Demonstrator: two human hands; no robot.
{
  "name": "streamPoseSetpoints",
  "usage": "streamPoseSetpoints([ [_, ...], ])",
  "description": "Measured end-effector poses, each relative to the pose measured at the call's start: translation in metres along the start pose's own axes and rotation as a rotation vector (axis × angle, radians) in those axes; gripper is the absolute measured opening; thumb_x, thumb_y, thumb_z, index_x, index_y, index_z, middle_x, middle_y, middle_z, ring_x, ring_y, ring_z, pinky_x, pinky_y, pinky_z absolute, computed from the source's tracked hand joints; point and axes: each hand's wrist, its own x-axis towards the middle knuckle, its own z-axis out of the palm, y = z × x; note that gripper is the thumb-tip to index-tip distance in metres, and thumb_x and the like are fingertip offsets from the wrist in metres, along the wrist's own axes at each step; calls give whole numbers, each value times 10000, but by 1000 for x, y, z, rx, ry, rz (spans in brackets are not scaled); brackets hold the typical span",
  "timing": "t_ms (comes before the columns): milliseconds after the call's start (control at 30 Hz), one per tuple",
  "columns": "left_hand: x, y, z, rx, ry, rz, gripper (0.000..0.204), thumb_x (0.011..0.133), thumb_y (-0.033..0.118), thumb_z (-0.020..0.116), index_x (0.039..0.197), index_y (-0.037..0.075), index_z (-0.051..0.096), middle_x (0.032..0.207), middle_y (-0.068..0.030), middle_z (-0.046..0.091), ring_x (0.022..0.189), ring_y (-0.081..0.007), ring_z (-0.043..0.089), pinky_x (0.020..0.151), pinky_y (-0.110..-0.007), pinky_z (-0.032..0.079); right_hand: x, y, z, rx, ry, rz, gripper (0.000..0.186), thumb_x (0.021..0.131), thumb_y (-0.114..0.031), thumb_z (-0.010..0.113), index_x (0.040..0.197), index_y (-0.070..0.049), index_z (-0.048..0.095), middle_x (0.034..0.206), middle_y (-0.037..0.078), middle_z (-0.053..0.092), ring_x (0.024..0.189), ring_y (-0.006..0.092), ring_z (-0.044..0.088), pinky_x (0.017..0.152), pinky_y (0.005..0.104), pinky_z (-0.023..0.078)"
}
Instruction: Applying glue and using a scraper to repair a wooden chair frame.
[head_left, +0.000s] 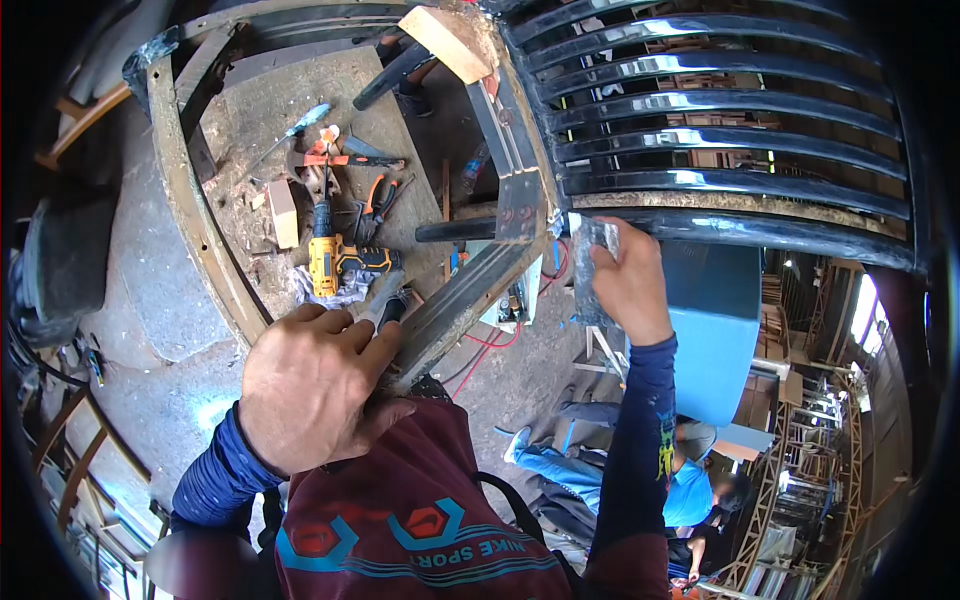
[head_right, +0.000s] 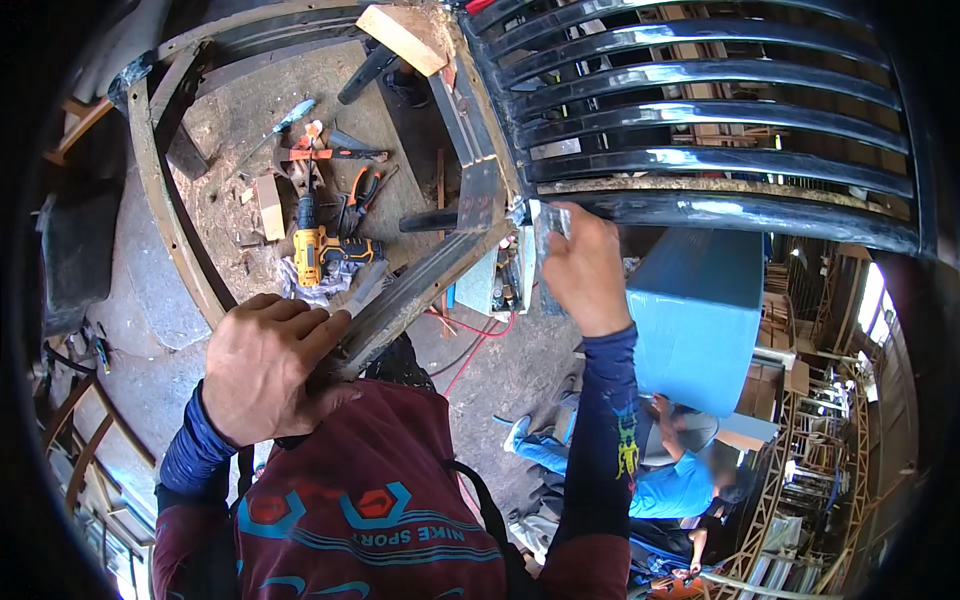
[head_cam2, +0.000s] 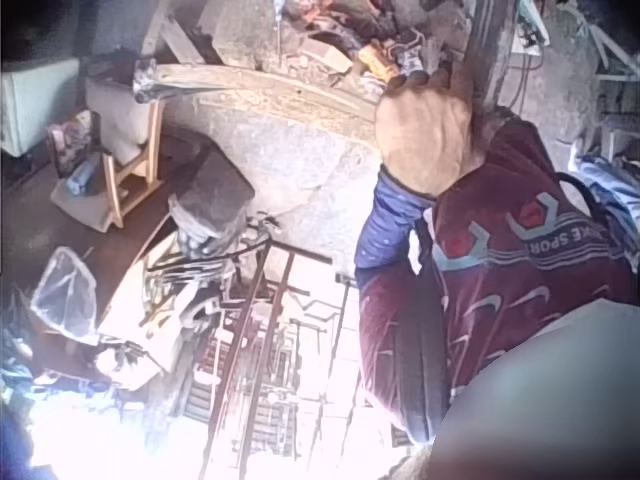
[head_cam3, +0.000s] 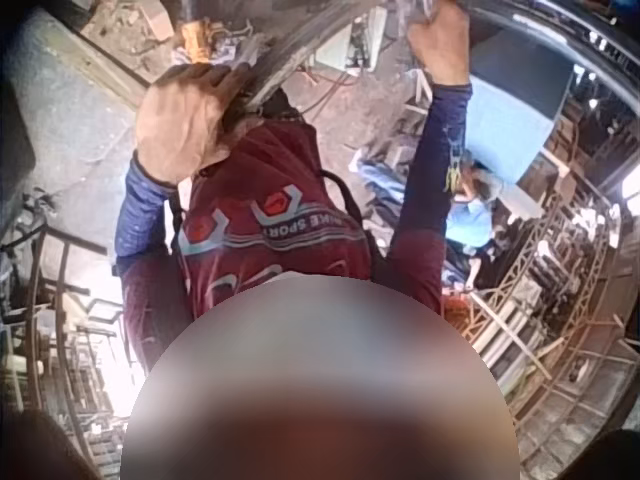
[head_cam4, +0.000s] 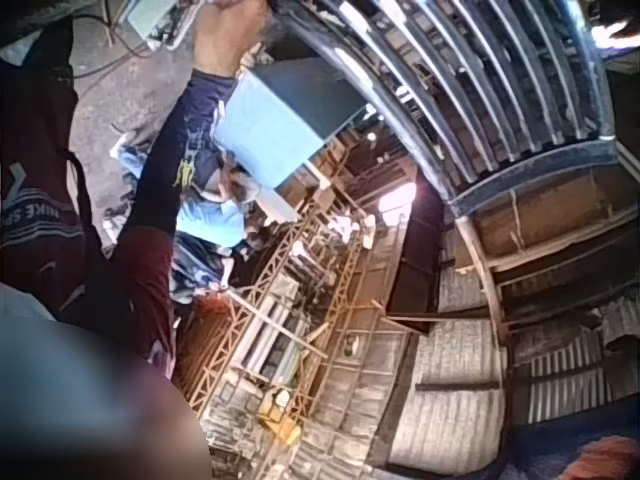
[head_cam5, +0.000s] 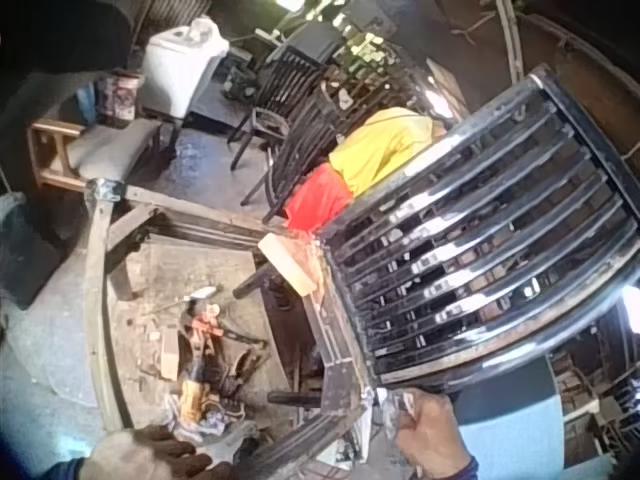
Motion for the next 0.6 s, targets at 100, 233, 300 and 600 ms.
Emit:
streamPoseSetpoints([
  [100, 0, 2, 1, 25, 12, 11, 595, 762, 496, 768, 1107, 30, 635, 867, -104, 676, 881, -258, 667, 828, -370, 524, -3, -4, -4, 54, -28, -144, 313, 811, -20, 618, 1114, 2, 692, 946, 268, 693, 909, 427, 666, 845, 441, 515],
  [233, -1, 1, 0, 27, -11, -3, 612, 739, 477, 771, 1131, 28, 633, 892, -116, 691, 880, -273, 673, 827, -385, 524, -12, -10, -5, 169, -107, -63, 303, 822, -20, 616, 1116, -8, 687, 907, 263, 689, 848, 423, 664, 801, 441, 519],
  [300, -1, 1, 0, 16, -49, -11, 643, 710, 458, 776, 1160, 23, 630, 923, -129, 704, 891, -289, 676, 832, -399, 524, -15, -12, -3, -24, 1, -52, 312, 819, 0, 585, 1117, 15, 673, 882, 282, 677, 836, 458, 654, 779, 496, 518],
  [600, -3, 1, 1, 33, -42, -10, 659, 715, 471, 773, 1170, 15, 636, 935, -136, 711, 906, -295, 683, 851, -394, 523, -4, -14, 13, -81, -1, -54, 194, 757, 17, 552, 915, 90, 636, 876, 344, 642, 870, 514, 627, 812, 538, 497],
])
